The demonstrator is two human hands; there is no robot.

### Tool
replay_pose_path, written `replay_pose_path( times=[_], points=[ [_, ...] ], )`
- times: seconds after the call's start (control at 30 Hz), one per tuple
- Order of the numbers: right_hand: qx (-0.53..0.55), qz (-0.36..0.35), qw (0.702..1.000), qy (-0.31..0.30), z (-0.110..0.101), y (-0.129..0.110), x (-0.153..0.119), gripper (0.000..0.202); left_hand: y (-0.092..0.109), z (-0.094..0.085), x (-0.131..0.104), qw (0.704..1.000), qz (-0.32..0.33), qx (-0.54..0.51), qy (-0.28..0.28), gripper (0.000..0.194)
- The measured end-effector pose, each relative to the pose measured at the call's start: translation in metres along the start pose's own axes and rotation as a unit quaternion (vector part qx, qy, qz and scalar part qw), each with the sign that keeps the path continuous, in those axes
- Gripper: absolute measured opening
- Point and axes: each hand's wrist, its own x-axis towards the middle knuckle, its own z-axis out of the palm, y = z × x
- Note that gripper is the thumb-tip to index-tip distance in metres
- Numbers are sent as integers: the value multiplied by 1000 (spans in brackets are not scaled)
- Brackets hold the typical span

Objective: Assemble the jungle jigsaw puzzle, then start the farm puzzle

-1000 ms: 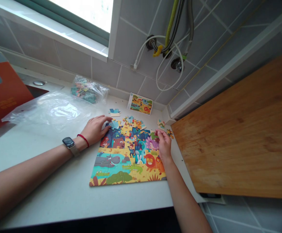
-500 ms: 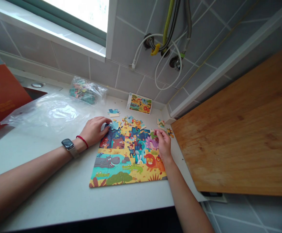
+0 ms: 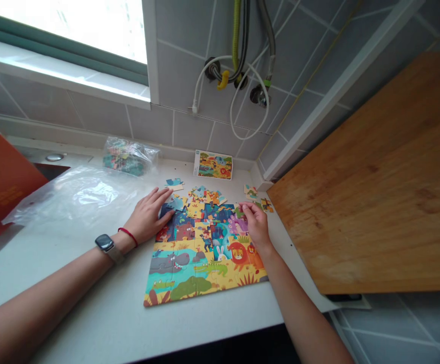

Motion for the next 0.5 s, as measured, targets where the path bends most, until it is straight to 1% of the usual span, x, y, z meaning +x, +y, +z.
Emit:
replay_pose_path(
  times=[0.07,0.13,0.23,0.33,0.4,0.43,0.5],
  points=[
    [5,3,1000,1,-1,-1,0,36,-1,1,-1,1000,-7,1,-19,72],
    [9,3,1000,2,0,-4,-1,35,-1,1,-1,999,-14,-2,-38,77],
    [14,0,1000,-1,3,-7,-3,33,-1,0,-1,999,-17,-12,-49,78],
    [13,-12,1000,3,1,-8,-1,31,-3,-1,0,999,-7,-22,-41,75],
    [12,-28,999,31,-7,-8,6,30,-5,0,0,999,2,-26,-35,71],
    [15,-34,998,59,-13,-7,12,30,-6,0,0,999,7,-27,-32,68],
    [40,-29,990,135,-28,-4,24,30,-8,0,1,999,21,-25,-31,62]
  ],
)
